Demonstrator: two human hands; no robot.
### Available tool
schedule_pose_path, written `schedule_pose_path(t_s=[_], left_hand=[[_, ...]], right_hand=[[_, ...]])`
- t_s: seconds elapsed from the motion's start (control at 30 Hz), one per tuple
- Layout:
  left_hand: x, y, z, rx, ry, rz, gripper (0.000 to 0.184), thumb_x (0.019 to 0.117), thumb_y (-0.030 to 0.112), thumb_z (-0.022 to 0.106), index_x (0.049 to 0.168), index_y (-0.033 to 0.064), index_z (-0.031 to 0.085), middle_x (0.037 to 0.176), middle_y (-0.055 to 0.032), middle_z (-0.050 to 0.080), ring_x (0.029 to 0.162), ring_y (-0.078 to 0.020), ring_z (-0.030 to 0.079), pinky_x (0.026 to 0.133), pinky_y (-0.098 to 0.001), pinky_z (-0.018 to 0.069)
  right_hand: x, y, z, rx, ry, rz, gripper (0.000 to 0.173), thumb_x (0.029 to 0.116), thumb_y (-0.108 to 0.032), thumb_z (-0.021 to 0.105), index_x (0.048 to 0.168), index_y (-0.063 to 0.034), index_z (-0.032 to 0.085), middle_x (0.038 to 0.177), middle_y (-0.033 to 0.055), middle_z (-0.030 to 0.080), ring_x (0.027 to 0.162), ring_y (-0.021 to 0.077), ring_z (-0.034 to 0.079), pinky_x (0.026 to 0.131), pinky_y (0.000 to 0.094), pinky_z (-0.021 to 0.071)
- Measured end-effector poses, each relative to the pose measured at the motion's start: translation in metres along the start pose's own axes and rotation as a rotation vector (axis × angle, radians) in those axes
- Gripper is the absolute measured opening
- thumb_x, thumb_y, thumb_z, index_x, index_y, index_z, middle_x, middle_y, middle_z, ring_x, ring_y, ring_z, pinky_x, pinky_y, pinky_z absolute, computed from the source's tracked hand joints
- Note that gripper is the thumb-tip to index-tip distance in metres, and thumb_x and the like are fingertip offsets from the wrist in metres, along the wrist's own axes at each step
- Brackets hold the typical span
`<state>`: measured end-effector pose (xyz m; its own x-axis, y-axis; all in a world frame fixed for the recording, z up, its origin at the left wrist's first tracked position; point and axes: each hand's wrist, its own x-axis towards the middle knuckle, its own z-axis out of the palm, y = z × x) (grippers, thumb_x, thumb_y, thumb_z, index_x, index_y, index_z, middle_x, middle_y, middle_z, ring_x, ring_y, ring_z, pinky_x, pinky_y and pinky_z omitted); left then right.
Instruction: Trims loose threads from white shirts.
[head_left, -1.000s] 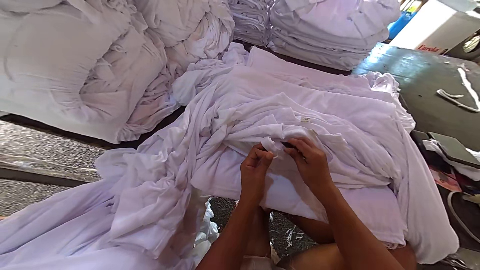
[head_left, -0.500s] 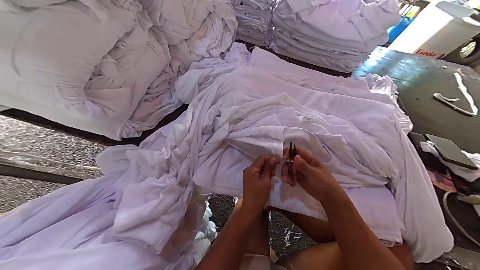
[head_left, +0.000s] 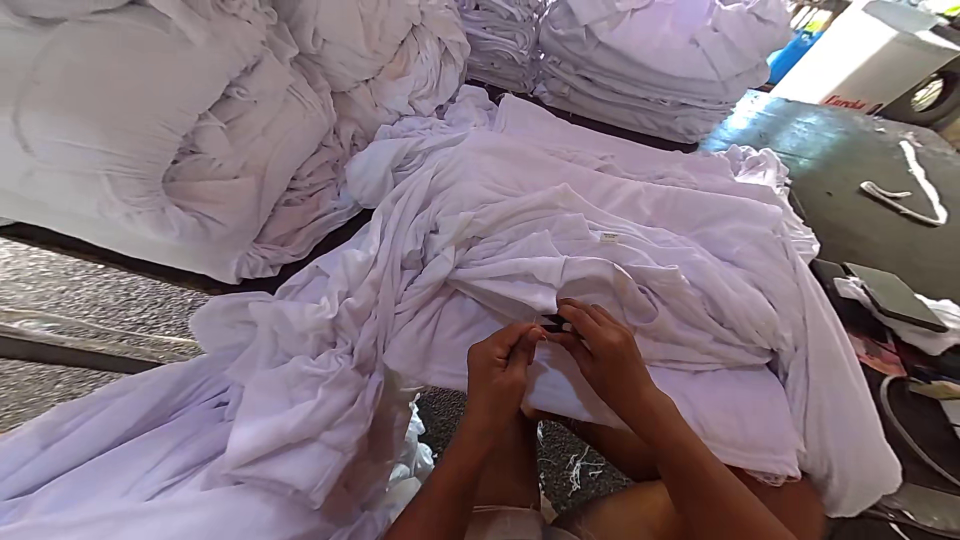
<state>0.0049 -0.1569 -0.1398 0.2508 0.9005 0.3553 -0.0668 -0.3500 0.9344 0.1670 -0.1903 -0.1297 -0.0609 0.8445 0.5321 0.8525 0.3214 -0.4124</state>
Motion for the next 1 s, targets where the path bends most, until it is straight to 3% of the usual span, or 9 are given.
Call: schedule_pose_path(t_s=[0.17,0.23,0.33,0.4,0.47,0.6,0.7,0.83,1.0], left_hand=[[-0.002,-0.003,0.006,-0.004,-0.139,0.101,0.019,0.0966,0.006,0.058,0.092,-0.0050,0.073,0.077,-0.0001,0.068,0.066,0.0071,0.056,0.065,-0.0090,0.0468],[0.001,0.001,-0.003,-0.027,-0.309,0.077,0.024,0.0994,0.013,0.059,0.089,-0.0032,0.074,0.073,0.0009,0.067,0.066,0.0066,0.058,0.064,-0.0098,0.0485],[0.011,0.007,-0.016,0.121,-0.488,0.005,0.043,0.1047,0.031,0.051,0.086,0.0002,0.075,0.076,-0.0017,0.068,0.069,-0.0010,0.061,0.069,-0.0185,0.0511],[0.018,0.011,-0.008,0.298,-0.298,0.009,0.039,0.1014,0.033,0.057,0.093,-0.0008,0.074,0.080,-0.0072,0.066,0.069,-0.0104,0.060,0.066,-0.0262,0.0509],[0.029,0.009,0.006,0.510,-0.154,-0.014,0.044,0.0947,0.039,0.068,0.105,-0.0036,0.071,0.093,-0.0168,0.068,0.079,-0.0250,0.065,0.069,-0.0387,0.0546],[0.052,0.000,0.025,0.860,-0.397,-0.373,0.049,0.0988,0.038,0.062,0.123,-0.0050,0.063,0.119,-0.0251,0.066,0.112,-0.0403,0.065,0.092,-0.0575,0.0502],[0.056,-0.018,0.022,0.279,-0.043,-0.238,0.021,0.1011,0.007,0.055,0.097,-0.0084,0.069,0.081,-0.0133,0.069,0.076,-0.0187,0.068,0.077,-0.0359,0.0567],[0.057,-0.010,0.038,-0.887,0.261,-0.536,0.023,0.1095,0.009,0.036,0.110,0.0012,0.057,0.085,-0.0055,0.070,0.079,-0.0139,0.071,0.080,-0.0306,0.0600],[0.044,-0.017,0.061,-0.531,0.102,-0.108,0.081,0.0832,-0.008,0.068,0.149,-0.0007,0.022,0.131,-0.0122,0.053,0.108,-0.0149,0.065,0.090,-0.0328,0.0589]], right_hand=[[0.015,0.001,0.002,0.290,-0.202,0.079,0.023,0.0954,-0.002,0.059,0.113,0.0050,0.072,0.103,0.0170,0.075,0.092,0.0221,0.073,0.085,0.0344,0.0581],[0.034,0.009,-0.004,0.371,-0.333,0.086,0.024,0.0996,-0.012,0.059,0.115,0.0041,0.070,0.104,0.0155,0.072,0.091,0.0171,0.069,0.085,0.0312,0.0557],[0.067,0.027,-0.017,0.308,-0.166,0.096,0.028,0.0975,-0.010,0.065,0.120,0.0061,0.069,0.118,0.0192,0.070,0.102,0.0219,0.070,0.090,0.0364,0.0567],[0.084,0.047,-0.015,0.240,-0.097,0.083,0.026,0.0985,-0.010,0.064,0.118,0.0072,0.068,0.135,0.0221,0.063,0.115,0.0285,0.068,0.097,0.0414,0.0552],[0.091,0.066,-0.003,0.213,-0.105,0.093,0.026,0.0990,-0.012,0.065,0.117,0.0080,0.068,0.140,0.0226,0.060,0.118,0.0319,0.066,0.099,0.0464,0.0535],[0.091,0.066,0.000,0.222,-0.137,0.119,0.026,0.0978,-0.012,0.067,0.115,0.0082,0.068,0.140,0.0223,0.060,0.122,0.0324,0.064,0.102,0.0470,0.0510],[0.080,0.068,-0.004,0.324,-0.108,0.150,0.028,0.0984,-0.010,0.065,0.119,0.0082,0.067,0.141,0.0211,0.059,0.120,0.0266,0.065,0.101,0.0401,0.0524],[0.066,0.068,0.003,0.633,-0.022,0.319,0.035,0.1024,-0.009,0.057,0.136,0.0018,0.058,0.134,0.0113,0.063,0.106,0.0079,0.064,0.088,0.0263,0.0530],[0.053,0.061,-0.004,0.941,0.139,0.501,0.027,0.1063,-0.017,0.049,0.127,-0.0040,0.060,0.123,0.0050,0.070,0.106,0.0107,0.069,0.092,0.0303,0.0573]])
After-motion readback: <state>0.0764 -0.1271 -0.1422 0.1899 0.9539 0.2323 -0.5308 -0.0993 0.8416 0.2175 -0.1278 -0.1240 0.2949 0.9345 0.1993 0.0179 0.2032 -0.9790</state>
